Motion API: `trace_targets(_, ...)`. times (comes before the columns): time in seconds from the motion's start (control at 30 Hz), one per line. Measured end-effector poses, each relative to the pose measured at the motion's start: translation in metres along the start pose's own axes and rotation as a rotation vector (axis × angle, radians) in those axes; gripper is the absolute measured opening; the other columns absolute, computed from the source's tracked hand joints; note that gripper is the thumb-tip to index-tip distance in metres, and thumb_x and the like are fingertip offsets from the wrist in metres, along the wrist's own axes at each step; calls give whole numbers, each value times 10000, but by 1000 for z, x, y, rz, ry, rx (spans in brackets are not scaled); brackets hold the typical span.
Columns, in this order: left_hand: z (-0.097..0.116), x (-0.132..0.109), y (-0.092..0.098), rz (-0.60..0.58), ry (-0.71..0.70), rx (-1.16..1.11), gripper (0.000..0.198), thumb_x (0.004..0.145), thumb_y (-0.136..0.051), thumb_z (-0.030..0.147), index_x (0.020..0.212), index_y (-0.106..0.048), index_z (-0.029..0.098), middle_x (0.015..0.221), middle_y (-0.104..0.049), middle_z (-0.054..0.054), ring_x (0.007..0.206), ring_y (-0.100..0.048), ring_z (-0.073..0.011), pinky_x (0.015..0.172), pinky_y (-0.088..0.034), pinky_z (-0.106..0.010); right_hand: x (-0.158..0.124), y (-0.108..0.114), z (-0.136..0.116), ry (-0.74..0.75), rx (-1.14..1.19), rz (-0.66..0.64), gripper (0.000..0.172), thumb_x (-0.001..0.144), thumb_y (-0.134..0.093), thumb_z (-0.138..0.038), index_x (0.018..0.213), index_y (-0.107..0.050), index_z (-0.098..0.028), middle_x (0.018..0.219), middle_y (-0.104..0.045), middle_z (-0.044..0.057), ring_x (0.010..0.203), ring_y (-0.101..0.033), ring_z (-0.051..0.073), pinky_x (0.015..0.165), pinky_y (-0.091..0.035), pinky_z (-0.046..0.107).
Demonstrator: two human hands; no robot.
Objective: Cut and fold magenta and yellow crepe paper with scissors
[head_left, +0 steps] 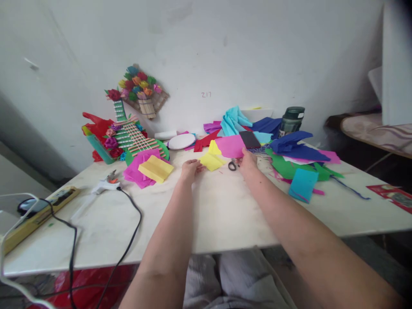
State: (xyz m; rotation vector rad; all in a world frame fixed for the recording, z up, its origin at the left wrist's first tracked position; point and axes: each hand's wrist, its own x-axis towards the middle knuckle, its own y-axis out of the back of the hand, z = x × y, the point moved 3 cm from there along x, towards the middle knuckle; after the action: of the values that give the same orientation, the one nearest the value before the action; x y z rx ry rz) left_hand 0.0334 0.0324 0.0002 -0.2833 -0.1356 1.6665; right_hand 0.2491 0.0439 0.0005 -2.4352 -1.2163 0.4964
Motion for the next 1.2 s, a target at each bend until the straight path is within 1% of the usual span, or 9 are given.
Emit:
trace_targets(0.1, 1, -4, -1, -6, 34, -17, 234, 694, -621, 98, 880, -479, 106, 612, -590, -48, 588, -638, -169, 593, -494, -259, 5, 0, 1, -37, 6, -56, 83, 756, -543, -239, 734, -516, -164, 512, -531, -43, 384, -467, 81, 348, -372, 192)
trace_targets(0.33, 4, 2, 8, 51, -24, 127, 369, 695, -623, 441, 874, -513, 138, 706, -633, -79, 540, -614, -148, 487, -440, -234, -11, -15, 14, -55, -332, -587, 167, 622, -675, -269, 704, -625, -131, 602, -632, 29, 499, -557, 127, 454, -432, 235)
trace_targets(0.47, 6, -1, 3, -49, -22, 215, 510, 653, -591, 570, 920, -540, 139, 649, -621, -73, 489, -584, -151, 438, -403, -233, -23, -22, 22, 98, -533, -705, 188, 617, -669, -301, 669, -646, -121, 593, -634, 23, 527, -549, 118, 490, -408, 217)
trace_targets(0.53, 3, -3, -3, -127, -20, 260, 528, 619, -659, 498, 987, -547, 138, 586, -589, -32, 442, -544, -135, 429, -393, -235, -25, -23, 24, 212, -658, -704, 208, 620, -657, -337, 634, -648, -130, 570, -618, 6, 524, -525, 108, 490, -386, 207)
trace_targets(0.67, -4, -3, -7, -136, -39, 303, 604, 550, -740, 297, 1092, -519, 149, 538, -566, 9, 414, -512, -129, 439, -390, -240, -26, -23, 27, 359, -864, -629, 220, 627, -635, -373, 600, -649, -155, 533, -586, -19, 521, -493, 101, 488, -349, 199)
trace_targets(0.87, 2, -5, -7, -146, 31, 150, 537, 637, -571, 612, 892, -588, 140, 540, -565, -34, 460, -537, -132, 445, -390, -223, -26, -27, 28, 475, -984, -607, 246, 687, -554, -372, 583, -625, -160, 509, -543, -25, 511, -457, 103, 487, -309, 206)
trace_targets(0.97, 4, -8, -7, -189, 61, 148, 545, 629, -537, 657, 801, -609, 146, 528, -564, -40, 446, -526, -130, 423, -375, -223, -25, -27, 28, 528, -1058, -557, 242, 690, -544, -348, 540, -593, -165, 480, -504, -30, 501, -432, 104, 485, -292, 210)
trace_targets(1.1, -1, -7, -7, -349, 31, 195, 396, 539, -725, 470, 727, -641, 131, 582, -606, -57, 493, -554, -147, 455, -400, -238, -26, -27, 28, 557, -1099, -547, 244, 703, -530, -349, 551, -587, -167, 481, -485, -33, 514, -433, 109, 493, -293, 212)
trace_targets(1.2, -6, -2, -1, -321, 5, 274, 301, 466, -785, 306, 656, -649, 117, 584, -616, -60, 492, -553, -149, 449, -397, -238, -27, -26, 24, 567, -1047, -526, 325, 760, -468, -411, 603, -610, -164, 535, -534, -11, 563, -474, 124, 528, -323, 218)
